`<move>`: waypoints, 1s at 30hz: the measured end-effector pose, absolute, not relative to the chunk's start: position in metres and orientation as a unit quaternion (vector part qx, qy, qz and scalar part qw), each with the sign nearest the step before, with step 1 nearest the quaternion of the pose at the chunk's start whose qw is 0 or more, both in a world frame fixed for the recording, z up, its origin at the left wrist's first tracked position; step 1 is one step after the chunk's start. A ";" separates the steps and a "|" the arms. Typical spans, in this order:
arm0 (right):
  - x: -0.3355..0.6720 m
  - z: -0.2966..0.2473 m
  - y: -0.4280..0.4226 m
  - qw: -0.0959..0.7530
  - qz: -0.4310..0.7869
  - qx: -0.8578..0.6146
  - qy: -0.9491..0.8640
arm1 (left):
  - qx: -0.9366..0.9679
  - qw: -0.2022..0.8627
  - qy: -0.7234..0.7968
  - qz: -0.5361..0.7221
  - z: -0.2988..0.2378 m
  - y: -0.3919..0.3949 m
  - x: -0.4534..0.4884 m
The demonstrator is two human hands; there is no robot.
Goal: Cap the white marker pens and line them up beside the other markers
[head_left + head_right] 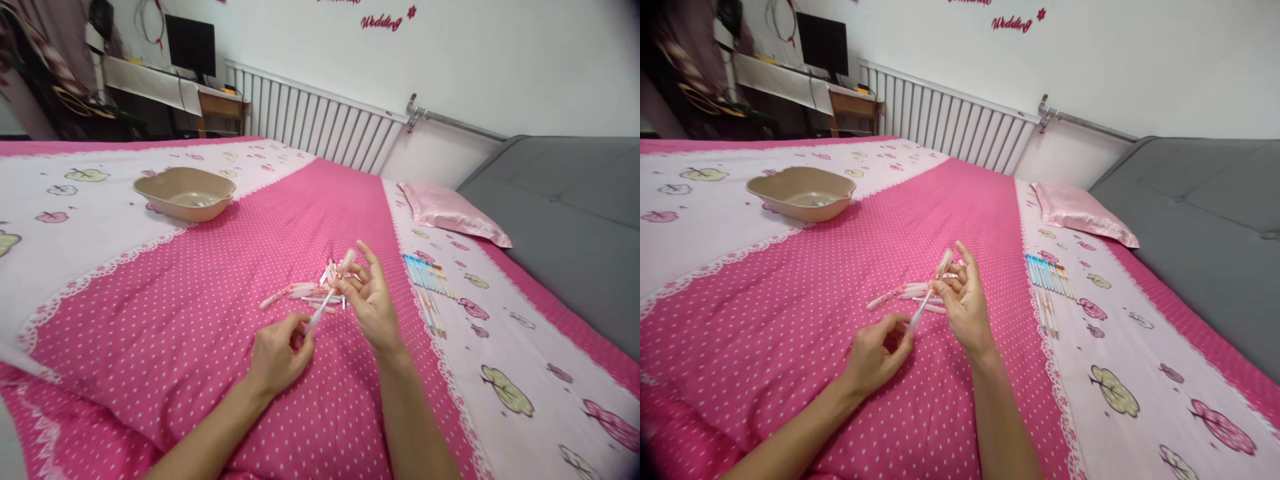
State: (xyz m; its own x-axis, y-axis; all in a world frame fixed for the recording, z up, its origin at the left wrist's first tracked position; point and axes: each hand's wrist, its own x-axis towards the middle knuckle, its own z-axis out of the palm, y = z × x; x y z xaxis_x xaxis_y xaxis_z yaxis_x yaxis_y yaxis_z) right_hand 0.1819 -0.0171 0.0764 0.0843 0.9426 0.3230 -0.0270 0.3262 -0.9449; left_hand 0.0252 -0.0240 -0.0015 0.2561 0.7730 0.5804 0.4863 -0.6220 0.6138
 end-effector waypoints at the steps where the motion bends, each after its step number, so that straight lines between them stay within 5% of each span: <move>1: 0.182 0.076 -0.017 0.603 0.401 -0.420 -0.547 | 0.777 0.159 0.405 0.456 -0.001 -0.024 0.025; 30: 0.181 0.068 -0.016 0.553 0.482 -0.411 -0.542 | 0.769 0.169 0.408 0.462 -0.002 -0.024 0.025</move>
State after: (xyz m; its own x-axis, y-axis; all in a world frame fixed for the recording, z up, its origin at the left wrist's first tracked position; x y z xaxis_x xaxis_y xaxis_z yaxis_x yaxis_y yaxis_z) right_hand 0.1810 -0.0159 0.0681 -0.0517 0.9778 0.2030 -0.0882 0.1980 -0.9762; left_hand 0.0251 -0.0241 -0.0022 0.2405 0.7843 0.5719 0.4718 -0.6094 0.6372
